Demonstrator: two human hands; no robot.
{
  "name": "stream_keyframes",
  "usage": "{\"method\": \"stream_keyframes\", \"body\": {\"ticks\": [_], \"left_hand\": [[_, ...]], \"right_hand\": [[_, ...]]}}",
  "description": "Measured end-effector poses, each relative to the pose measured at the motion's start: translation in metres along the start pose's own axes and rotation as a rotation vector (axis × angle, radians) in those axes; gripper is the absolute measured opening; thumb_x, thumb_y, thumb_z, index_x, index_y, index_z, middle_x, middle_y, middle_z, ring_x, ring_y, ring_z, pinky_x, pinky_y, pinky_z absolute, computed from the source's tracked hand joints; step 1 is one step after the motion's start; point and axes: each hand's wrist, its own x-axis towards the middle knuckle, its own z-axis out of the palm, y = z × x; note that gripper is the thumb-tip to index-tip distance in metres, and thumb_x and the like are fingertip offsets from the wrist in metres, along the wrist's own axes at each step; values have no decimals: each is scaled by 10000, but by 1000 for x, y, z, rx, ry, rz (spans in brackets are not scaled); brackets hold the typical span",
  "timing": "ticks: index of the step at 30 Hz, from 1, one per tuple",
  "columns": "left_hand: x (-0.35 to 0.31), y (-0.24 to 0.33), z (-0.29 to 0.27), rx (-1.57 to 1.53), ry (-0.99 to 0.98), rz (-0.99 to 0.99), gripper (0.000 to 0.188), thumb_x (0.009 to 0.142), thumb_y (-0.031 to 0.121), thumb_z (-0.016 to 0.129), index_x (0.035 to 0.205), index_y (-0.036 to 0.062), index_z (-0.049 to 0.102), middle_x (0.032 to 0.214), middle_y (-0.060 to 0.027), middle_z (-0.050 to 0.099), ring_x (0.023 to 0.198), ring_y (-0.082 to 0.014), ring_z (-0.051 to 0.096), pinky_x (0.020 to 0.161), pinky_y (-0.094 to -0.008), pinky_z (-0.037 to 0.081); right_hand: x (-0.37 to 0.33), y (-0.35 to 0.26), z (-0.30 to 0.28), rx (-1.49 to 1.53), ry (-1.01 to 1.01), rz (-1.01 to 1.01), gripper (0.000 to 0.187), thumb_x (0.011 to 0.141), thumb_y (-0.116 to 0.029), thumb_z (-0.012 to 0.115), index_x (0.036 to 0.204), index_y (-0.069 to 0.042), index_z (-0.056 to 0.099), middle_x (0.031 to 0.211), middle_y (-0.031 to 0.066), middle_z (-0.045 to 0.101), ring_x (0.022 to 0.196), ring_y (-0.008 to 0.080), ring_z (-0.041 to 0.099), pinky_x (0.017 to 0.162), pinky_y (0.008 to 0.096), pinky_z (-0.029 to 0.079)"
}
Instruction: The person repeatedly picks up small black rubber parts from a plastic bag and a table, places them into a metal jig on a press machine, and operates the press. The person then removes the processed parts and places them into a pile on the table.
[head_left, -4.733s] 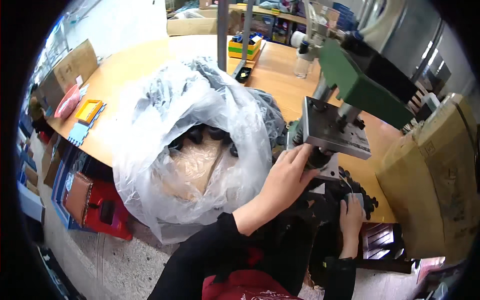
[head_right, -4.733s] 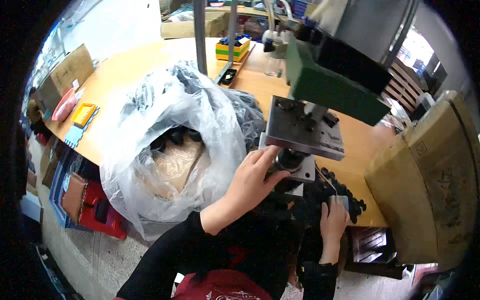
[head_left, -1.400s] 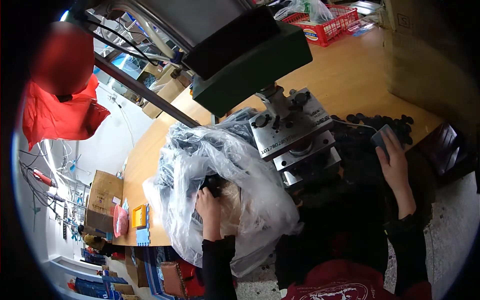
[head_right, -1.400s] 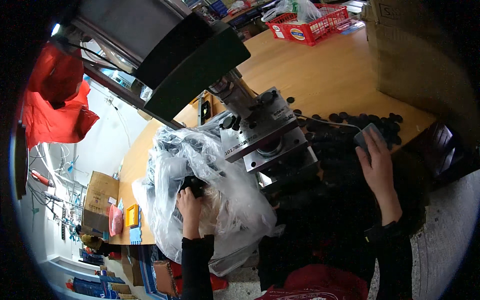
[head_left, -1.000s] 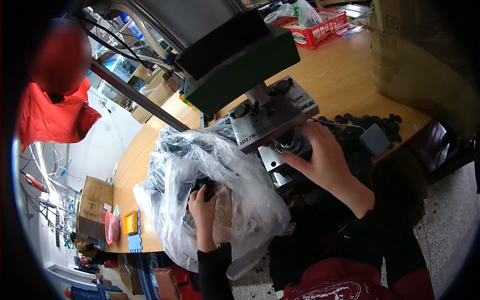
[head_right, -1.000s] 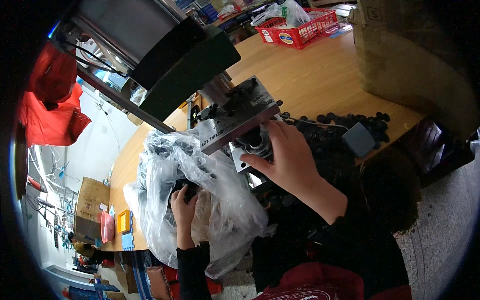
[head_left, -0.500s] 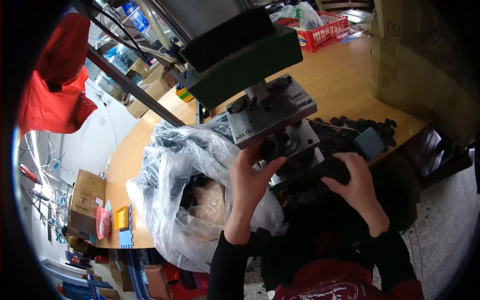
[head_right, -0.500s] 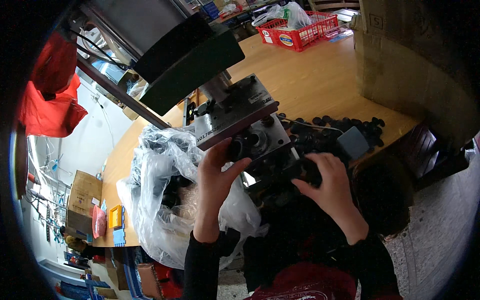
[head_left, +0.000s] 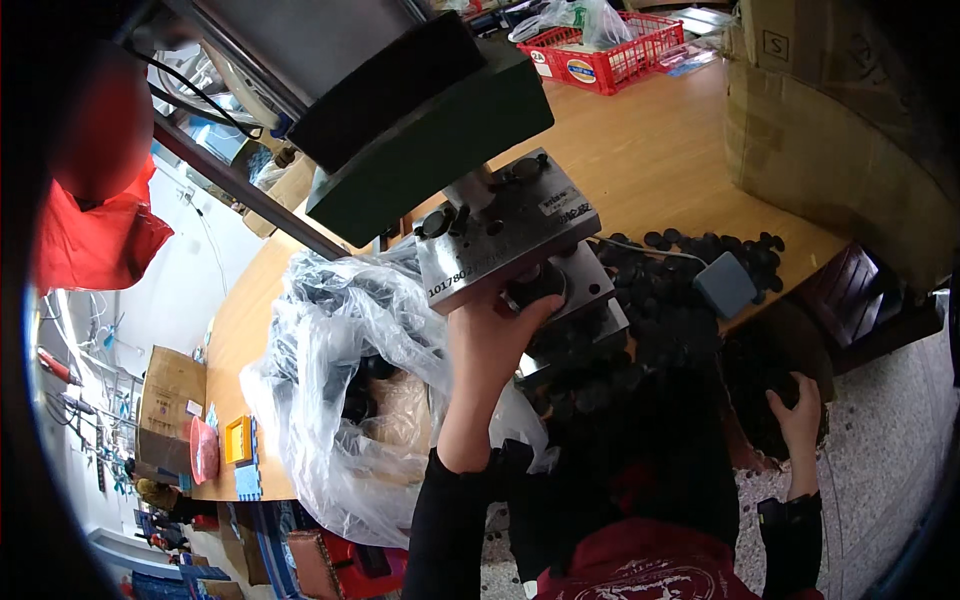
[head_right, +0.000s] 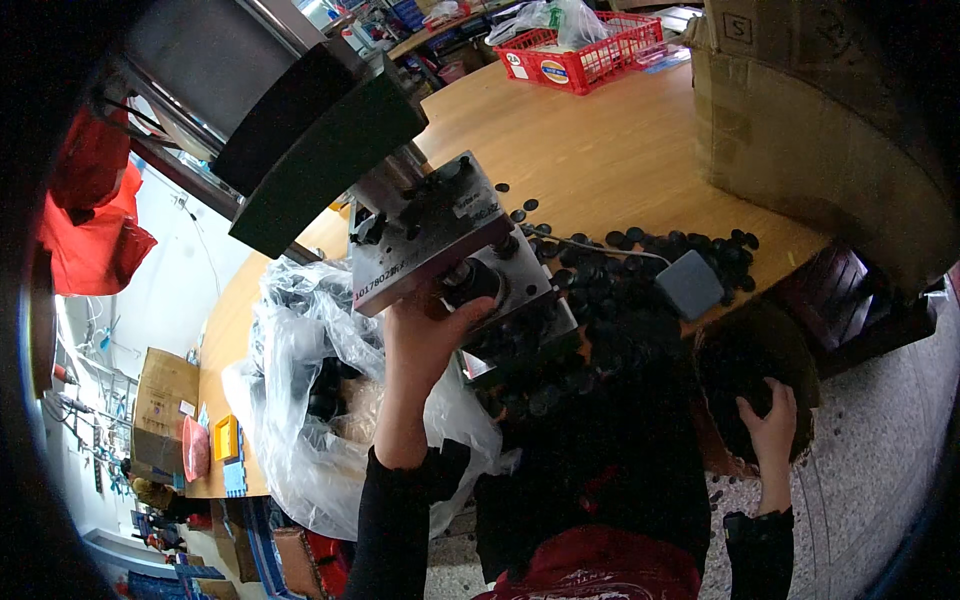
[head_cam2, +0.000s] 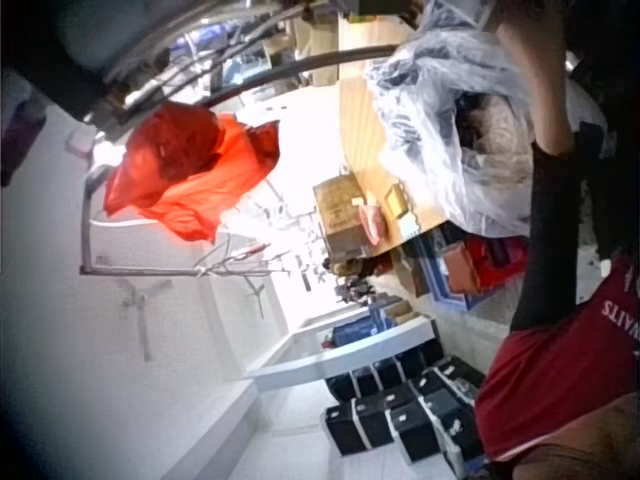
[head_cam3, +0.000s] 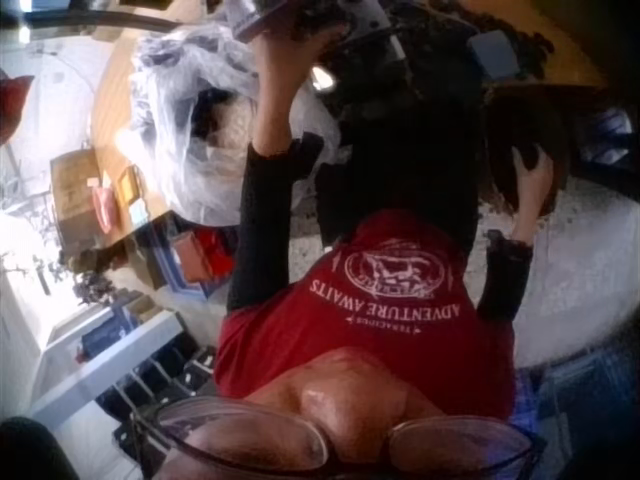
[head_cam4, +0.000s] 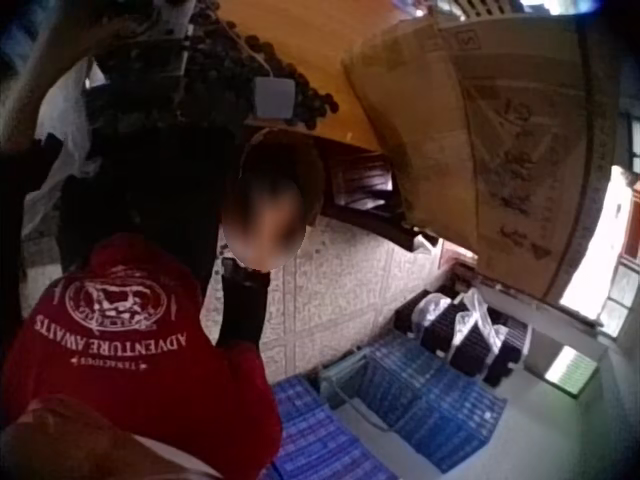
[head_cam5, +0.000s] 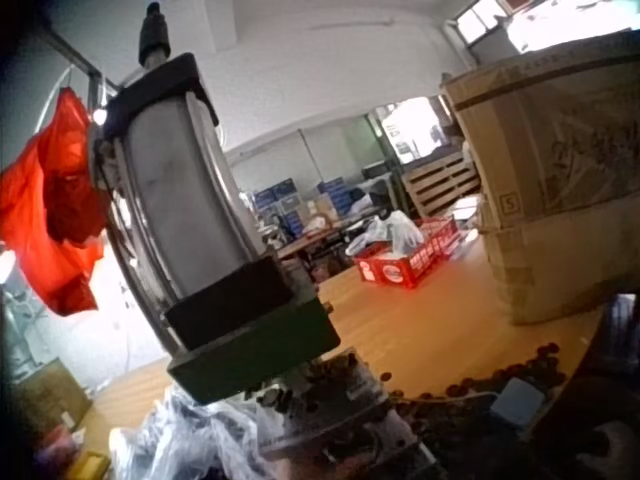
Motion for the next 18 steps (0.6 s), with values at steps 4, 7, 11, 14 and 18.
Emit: {"method": "stream_keyframes", "body": {"ticks": [4, 7, 11, 14, 18], "left_hand": [[-6, -9, 7, -27, 27, -46, 478, 712, 307, 830, 1055, 14, 668, 865, -150, 679, 568, -189, 608, 534, -332, 470], [-3, -19, 4, -385, -62, -51, 440, 770, 156, 799, 1112, -50, 614, 853, -122, 670, 616, -108, 601, 523, -238, 465], [4, -17, -3, -142, -85, 45, 446, 788, 172, 782, 1138, -42, 608, 949, -166, 672, 597, -152, 634, 491, -256, 471], [5, -12, 0, -42, -15, 194, 463, 787, 195, 782, 1148, -37, 608, 959, -182, 672, 586, -177, 650, 482, -267, 472], [-5, -9, 4, -68, 34, 59, 476, 789, 224, 778, 1150, -30, 601, 812, -175, 673, 574, -190, 645, 490, -305, 468]], "right_hand": [[3, 8, 2, -9, 22, -29, 527, 788, -249, 746, 1213, -6, 553, 1163, 178, 549, 1128, 361, 520, 956, 431, 420], [6, 10, 6, -28, 41, -49, 542, 779, -254, 756, 1211, 3, 553, 1169, 182, 550, 1125, 366, 517, 953, 434, 418], [14, 1, 10, -28, 8, -40, 571, 774, -272, 766, 1222, 4, 543, 1196, 193, 541, 1148, 372, 502, 965, 445, 410], [31, 7, 16, -88, -20, -40, 664, 790, -318, 757, 1316, -16, 487, 1302, 205, 495, 1222, 373, 467, 1009, 460, 387], [52, -50, 16, -25, 57, -224, 707, 877, -372, 667, 1438, -59, 371, 1438, 201, 395, 1325, 360, 390, 1072, 477, 339]]}}
